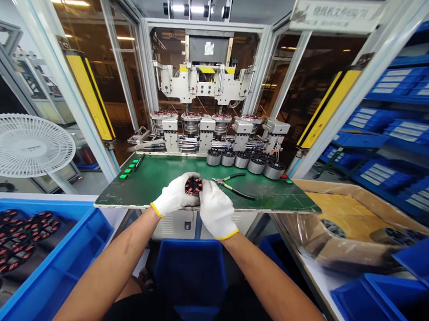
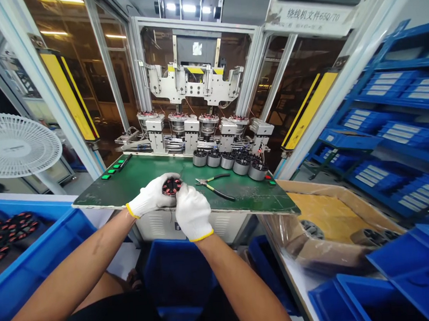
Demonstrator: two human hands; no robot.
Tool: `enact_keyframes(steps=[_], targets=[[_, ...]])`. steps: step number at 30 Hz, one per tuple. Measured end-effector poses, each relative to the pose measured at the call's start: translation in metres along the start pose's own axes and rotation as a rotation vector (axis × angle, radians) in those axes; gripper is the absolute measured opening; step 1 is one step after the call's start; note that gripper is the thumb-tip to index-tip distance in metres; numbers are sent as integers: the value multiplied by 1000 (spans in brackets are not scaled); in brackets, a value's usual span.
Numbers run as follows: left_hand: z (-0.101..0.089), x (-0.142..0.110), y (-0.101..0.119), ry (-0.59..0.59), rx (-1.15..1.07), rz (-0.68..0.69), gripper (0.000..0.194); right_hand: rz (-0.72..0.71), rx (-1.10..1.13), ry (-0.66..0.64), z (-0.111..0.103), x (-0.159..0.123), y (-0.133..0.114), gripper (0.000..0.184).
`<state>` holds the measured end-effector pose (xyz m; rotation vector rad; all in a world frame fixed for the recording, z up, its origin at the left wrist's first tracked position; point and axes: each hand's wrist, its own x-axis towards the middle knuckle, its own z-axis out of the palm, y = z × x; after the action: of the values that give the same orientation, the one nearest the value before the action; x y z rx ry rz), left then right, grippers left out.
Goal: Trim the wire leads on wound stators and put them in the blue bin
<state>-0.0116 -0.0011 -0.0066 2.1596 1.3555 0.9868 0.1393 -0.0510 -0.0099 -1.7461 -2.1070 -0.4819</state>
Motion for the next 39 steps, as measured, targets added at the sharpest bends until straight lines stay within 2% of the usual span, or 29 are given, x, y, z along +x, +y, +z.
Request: enact_keyframes(steps=[3, 7, 9, 11, 14, 17, 19, 20, 22, 24, 25, 27, 28, 30, 32, 34, 36, 37, 39], targets=[[1, 1, 1, 3, 18, -27, 70, 30, 70, -59, -5, 0, 2, 43], [1, 1, 3, -2, 7, -17, 67, -25, 559, -377, -7, 14, 12, 49], [0, 0, 3, -7, -6, 1, 66, -70, 699, -500, -6, 20, 20, 55], [0, -2, 3, -3, -10, 9, 64, -103, 654, -470, -8, 22, 29, 56], [0, -3, 0, -1, -19, 4, 64, -144, 455, -287, -24, 21, 42, 40], [1, -1, -3, -21, -28, -12, 65, -393, 106, -163, -49, 22, 42, 29], [1, 0, -3, -27, -15, -8, 65, -592, -67, -157, -59, 27, 35, 28], [0, 1, -3, -31, -9, 2, 66, -621, -80, -172, -61, 30, 31, 28], [0, 1, -3, -33, -7, 5, 65, -503, 47, -216, -55, 37, 25, 30], [0, 1, -2, -37, -13, -25, 66, -264, 326, -308, -41, 42, 24, 34], [0, 1, -2, -37, -16, -47, 66, -157, 458, -357, -32, 41, 26, 37], [1, 1, -2, -33, -22, -69, 67, -35, 630, -444, -18, 33, 30, 51], [1, 0, -2, -32, -26, -65, 66, -5, 670, -443, -13, 27, 32, 58], [2, 0, -2, -31, -35, -47, 66, -16, 688, -306, -10, 12, 33, 60], [0, -1, 0, -40, -43, -26, 67, -107, 577, -90, -13, -1, 31, 46], [-4, -1, 2, -56, -50, -13, 68, -171, 350, 18, -15, -8, 25, 36], [-10, 0, 5, -90, -45, 3, 68, -114, 258, -20, -15, -11, 18, 32], [-14, 0, 6, -116, -40, 18, 68, -61, 344, -56, -12, -12, 14, 29], [-21, 3, 5, -190, -35, 67, 66, 48, 825, -181, -5, -14, 8, 24]])
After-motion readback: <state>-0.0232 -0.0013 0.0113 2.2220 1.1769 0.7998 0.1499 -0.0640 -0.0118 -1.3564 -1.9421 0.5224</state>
